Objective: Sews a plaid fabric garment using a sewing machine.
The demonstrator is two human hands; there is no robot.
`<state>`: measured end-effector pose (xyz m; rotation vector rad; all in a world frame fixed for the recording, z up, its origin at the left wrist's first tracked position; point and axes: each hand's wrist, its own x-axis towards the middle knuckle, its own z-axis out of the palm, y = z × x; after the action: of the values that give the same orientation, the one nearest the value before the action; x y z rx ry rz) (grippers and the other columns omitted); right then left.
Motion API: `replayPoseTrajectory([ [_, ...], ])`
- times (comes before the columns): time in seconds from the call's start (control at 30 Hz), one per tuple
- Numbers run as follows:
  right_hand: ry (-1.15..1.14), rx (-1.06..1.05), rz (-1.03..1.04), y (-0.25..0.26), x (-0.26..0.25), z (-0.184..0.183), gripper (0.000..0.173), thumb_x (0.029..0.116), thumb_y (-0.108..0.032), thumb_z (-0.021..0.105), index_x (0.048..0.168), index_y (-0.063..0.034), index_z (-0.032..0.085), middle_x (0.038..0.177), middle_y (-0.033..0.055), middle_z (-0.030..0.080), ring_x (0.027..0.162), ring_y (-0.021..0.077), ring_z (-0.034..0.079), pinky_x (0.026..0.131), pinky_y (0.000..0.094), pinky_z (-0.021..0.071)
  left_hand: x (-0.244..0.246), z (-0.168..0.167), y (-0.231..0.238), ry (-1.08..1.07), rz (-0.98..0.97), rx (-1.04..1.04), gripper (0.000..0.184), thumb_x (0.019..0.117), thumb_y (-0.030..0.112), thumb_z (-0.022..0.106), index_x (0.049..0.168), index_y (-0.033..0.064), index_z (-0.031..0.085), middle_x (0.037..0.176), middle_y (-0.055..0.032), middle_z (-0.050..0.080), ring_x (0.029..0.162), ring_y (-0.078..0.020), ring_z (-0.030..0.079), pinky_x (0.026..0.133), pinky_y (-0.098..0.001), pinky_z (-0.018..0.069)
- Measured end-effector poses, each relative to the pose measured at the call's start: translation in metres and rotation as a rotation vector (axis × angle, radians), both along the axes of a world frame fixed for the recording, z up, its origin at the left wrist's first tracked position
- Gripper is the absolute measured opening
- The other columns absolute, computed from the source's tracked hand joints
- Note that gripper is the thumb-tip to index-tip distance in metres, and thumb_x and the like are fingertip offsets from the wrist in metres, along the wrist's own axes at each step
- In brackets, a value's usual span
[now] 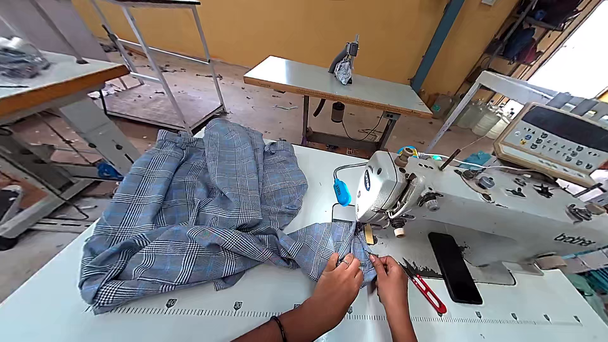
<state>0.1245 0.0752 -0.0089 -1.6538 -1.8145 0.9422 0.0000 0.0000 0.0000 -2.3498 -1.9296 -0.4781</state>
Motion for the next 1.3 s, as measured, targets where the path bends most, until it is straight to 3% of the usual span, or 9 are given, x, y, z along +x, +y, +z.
replayPoseTrajectory([
  [0.17, 0.115, -0.202, 0.029, 0.002, 0.007, 0.006, 0.019, 0.1019, -0.007, 0.060, 0.113, 0.0077, 0.062, 0.086, 0.0109, 0.063, 0.060, 0.0110, 0.055, 0.056, 0.0271, 0.0473, -0.009, 0.004, 0.001, -0.123, -0.157, -0.178, 0.016, 0.0827, -0.011, 0.063, 0.097, -0.0074, 0.070, 0.116, -0.0247, 0.068, 0.118, -0.0404, 0.064, 0.104, -0.0613, 0.0400],
  [0.23, 0.107, -0.160, 0.015, 0.001, 0.006, 0.005, 0.019, 0.1009, -0.005, 0.059, 0.113, 0.0083, 0.062, 0.087, 0.0119, 0.064, 0.062, 0.0121, 0.057, 0.058, 0.0283, 0.0490, -0.010, 0.014, 0.003, -0.150, -0.140, -0.307, 0.025, 0.0873, 0.003, 0.064, 0.108, -0.0103, 0.065, 0.124, -0.0305, 0.062, 0.123, -0.0454, 0.058, 0.106, -0.0624, 0.0350],
  [0.4, -0.051, -0.050, 0.033, 0.001, -0.010, 0.012, 0.038, 0.1017, -0.025, 0.063, 0.116, 0.0101, 0.063, 0.111, 0.0246, 0.065, 0.103, 0.0329, 0.064, 0.094, 0.0475, 0.0499, -0.008, 0.035, 0.021, -0.195, -0.016, -0.587, 0.062, 0.0986, 0.033, 0.059, 0.143, -0.0089, 0.047, 0.142, -0.0291, 0.051, 0.135, -0.0450, 0.046, 0.109, -0.0625, 0.0311],
  [0.57, -0.406, -0.208, 0.071, 0.010, -0.031, 0.033, 0.042, 0.1063, -0.026, 0.051, 0.134, 0.0044, 0.057, 0.139, 0.0241, 0.055, 0.127, 0.0350, 0.058, 0.102, 0.0486, 0.0478, 0.005, 0.026, 0.015, -0.230, 0.081, -0.515, 0.048, 0.0950, 0.019, 0.066, 0.132, -0.0094, 0.057, 0.138, -0.0293, 0.053, 0.133, -0.0434, 0.049, 0.107, -0.0611, 0.0337],
  [0.67, -0.243, -0.106, 0.069, 0.004, -0.020, 0.026, 0.033, 0.1007, -0.013, 0.058, 0.123, 0.0117, 0.062, 0.128, 0.0291, 0.060, 0.120, 0.0383, 0.060, 0.102, 0.0489, 0.0466, 0.012, -0.012, 0.003, -0.118, 0.084, 0.042, 0.033, 0.0812, 0.021, 0.075, 0.104, -0.0025, 0.074, 0.124, -0.0191, 0.071, 0.119, -0.0328, 0.067, 0.094, -0.0555, 0.0486],
  [0.77, -0.104, 0.021, 0.034, -0.006, -0.008, 0.015, 0.024, 0.0945, -0.005, 0.061, 0.110, 0.0135, 0.066, 0.112, 0.0299, 0.065, 0.107, 0.0391, 0.064, 0.095, 0.0500, 0.0489, 0.007, -0.026, 0.006, -0.066, 0.012, 0.213, 0.026, 0.0794, 0.023, 0.074, 0.093, 0.0004, 0.074, 0.103, -0.0134, 0.075, 0.100, -0.0278, 0.073, 0.086, -0.0489, 0.0542],
  [0.97, 0.017, 0.268, -0.028, -0.010, -0.002, -0.006, 0.015, 0.0926, -0.003, 0.068, 0.097, 0.0106, 0.068, 0.091, 0.0219, 0.068, 0.079, 0.0292, 0.067, 0.076, 0.0422, 0.0550, 0.000, -0.006, 0.006, -0.219, -0.065, -0.263, 0.055, 0.0995, 0.039, 0.061, 0.143, 0.0052, 0.059, 0.135, -0.0233, 0.061, 0.125, -0.0410, 0.057, 0.101, -0.0623, 0.0378],
  [1.1, 0.016, 0.475, -0.047, -0.015, 0.002, -0.019, 0.003, 0.0844, 0.006, 0.069, 0.086, 0.0081, 0.071, 0.086, 0.0210, 0.067, 0.074, 0.0277, 0.067, 0.070, 0.0380, 0.0568, -0.001, -0.010, 0.004, -0.209, -0.072, -0.251, 0.055, 0.1005, 0.043, 0.058, 0.145, 0.0107, 0.058, 0.136, -0.0231, 0.060, 0.125, -0.0413, 0.057, 0.101, -0.0638, 0.0376],
  [1.3, -0.040, 0.570, 0.066, -0.023, 0.010, -0.027, 0.012, 0.0854, 0.007, 0.066, 0.090, 0.0062, 0.076, 0.089, 0.0216, 0.068, 0.075, 0.0269, 0.068, 0.070, 0.0342, 0.0580, 0.002, -0.012, 0.002, -0.186, -0.063, -0.206, 0.053, 0.1002, 0.043, 0.057, 0.141, 0.0098, 0.062, 0.135, -0.0219, 0.062, 0.123, -0.0407, 0.059, 0.098, -0.0632, 0.0391],
])
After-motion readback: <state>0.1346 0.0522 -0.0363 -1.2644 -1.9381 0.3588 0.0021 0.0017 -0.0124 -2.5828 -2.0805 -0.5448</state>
